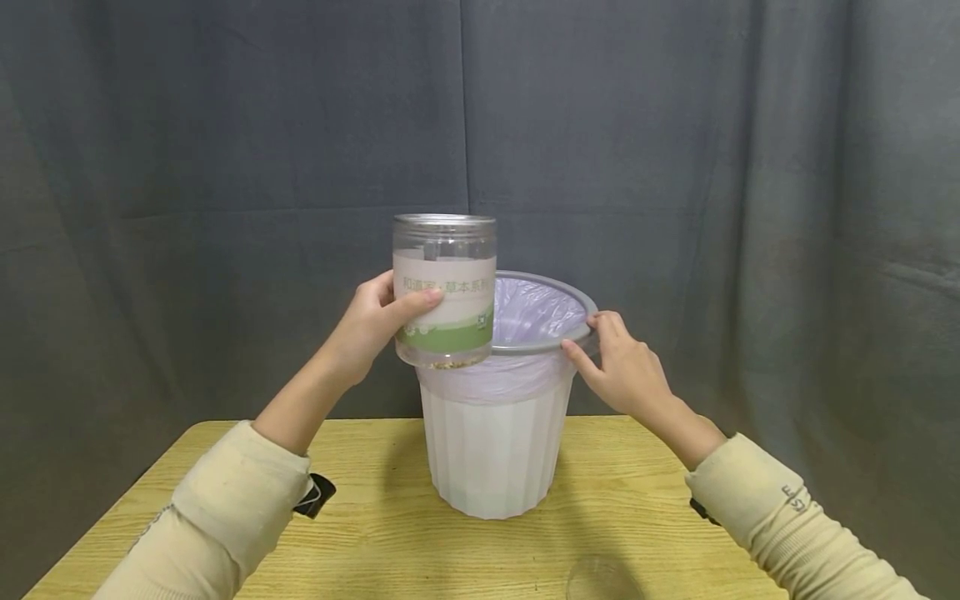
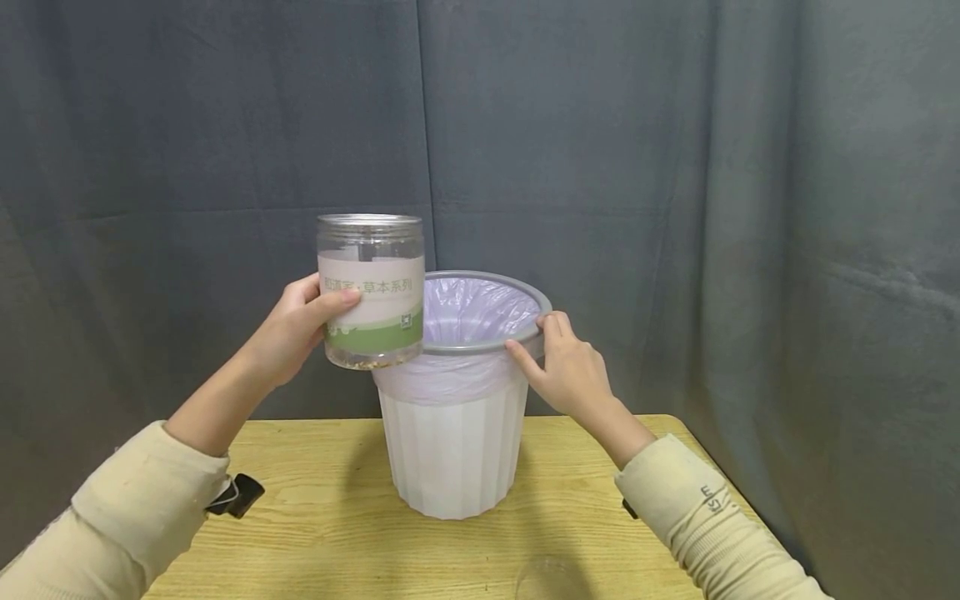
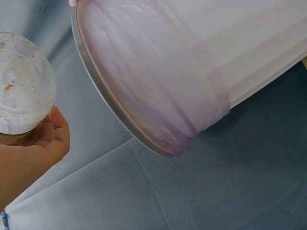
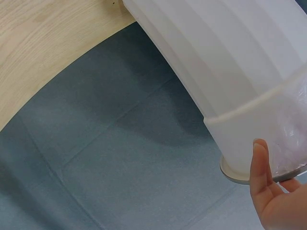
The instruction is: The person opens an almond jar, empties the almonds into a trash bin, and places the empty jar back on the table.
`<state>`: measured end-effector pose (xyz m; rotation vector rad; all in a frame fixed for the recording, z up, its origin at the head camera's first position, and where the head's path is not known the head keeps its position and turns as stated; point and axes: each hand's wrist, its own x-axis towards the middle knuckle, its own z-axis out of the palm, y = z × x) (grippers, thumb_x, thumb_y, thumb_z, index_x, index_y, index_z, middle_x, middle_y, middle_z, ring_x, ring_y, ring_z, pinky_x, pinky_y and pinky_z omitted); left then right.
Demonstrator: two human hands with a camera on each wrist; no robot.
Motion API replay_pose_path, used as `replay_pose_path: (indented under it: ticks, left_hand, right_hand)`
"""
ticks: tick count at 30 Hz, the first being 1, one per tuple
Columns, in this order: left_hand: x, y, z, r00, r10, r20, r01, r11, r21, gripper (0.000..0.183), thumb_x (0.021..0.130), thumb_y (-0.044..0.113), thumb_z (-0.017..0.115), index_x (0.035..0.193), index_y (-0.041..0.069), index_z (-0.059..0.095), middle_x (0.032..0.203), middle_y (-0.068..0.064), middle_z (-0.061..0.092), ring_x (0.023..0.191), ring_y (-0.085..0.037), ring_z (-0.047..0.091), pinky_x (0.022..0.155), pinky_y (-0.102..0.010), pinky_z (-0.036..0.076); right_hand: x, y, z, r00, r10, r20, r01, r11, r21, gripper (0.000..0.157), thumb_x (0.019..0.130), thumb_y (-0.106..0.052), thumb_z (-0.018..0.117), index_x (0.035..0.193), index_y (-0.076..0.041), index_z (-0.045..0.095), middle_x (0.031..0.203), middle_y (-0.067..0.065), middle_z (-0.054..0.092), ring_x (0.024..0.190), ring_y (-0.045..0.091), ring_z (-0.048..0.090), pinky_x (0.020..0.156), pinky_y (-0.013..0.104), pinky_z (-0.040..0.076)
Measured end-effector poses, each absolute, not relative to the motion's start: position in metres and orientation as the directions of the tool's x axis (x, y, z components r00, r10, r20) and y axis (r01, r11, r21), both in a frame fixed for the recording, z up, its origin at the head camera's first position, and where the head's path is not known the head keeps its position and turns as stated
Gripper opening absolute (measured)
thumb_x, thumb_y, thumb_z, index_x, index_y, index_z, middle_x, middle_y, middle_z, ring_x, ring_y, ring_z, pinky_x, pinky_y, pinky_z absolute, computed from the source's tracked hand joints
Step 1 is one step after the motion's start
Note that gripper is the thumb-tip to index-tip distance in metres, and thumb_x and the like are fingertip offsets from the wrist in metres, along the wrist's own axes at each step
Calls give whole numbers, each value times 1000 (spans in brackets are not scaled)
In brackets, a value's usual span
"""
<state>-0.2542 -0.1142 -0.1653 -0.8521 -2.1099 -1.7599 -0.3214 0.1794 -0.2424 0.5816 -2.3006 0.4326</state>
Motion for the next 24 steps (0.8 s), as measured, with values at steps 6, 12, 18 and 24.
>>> replay_pose_path:
  ticks: [6, 12, 18, 24]
  left_hand:
    - [-249, -109, -165, -826, 203, 526, 554, 118, 824, 50, 79, 27, 59, 118, -1, 46, 104, -13, 57, 90, -21, 55, 82, -36, 43]
    - [-244, -102, -165, -849, 99, 519, 528, 186, 829, 55, 77, 27, 65, 119, 0, 41, 107, -12, 54, 93, -22, 54, 80, -36, 44]
    - [-242, -99, -166, -867, 37, 498, 486, 289, 825, 61, 73, 37, 70, 115, 5, 39, 104, -7, 52, 92, -20, 53, 77, -35, 45]
    - [-241, -97, -167, -863, 24, 505, 483, 338, 808, 64, 71, 40, 72, 114, 6, 39, 101, -7, 53, 91, -19, 52, 75, -35, 45]
  right_hand:
    - [-322, 180, -242, -644, -285, 710, -521, 843, -133, 50, 89, -39, 49, 114, 5, 46, 117, 17, 46, 49, 20, 46, 42, 33, 39]
    - [-322, 180, -242, -644, -290, 708, -522, 843, -131, 51, 89, -39, 49, 114, 5, 46, 117, 17, 46, 49, 20, 46, 42, 32, 38]
    - [-322, 181, -242, -639, -284, 715, -521, 843, -131, 50, 89, -39, 49, 113, 5, 46, 115, 16, 46, 48, 20, 46, 42, 33, 39]
    - [-323, 181, -242, -640, -287, 713, -521, 844, -129, 50, 89, -40, 48, 113, 5, 46, 115, 17, 46, 48, 20, 45, 41, 32, 38]
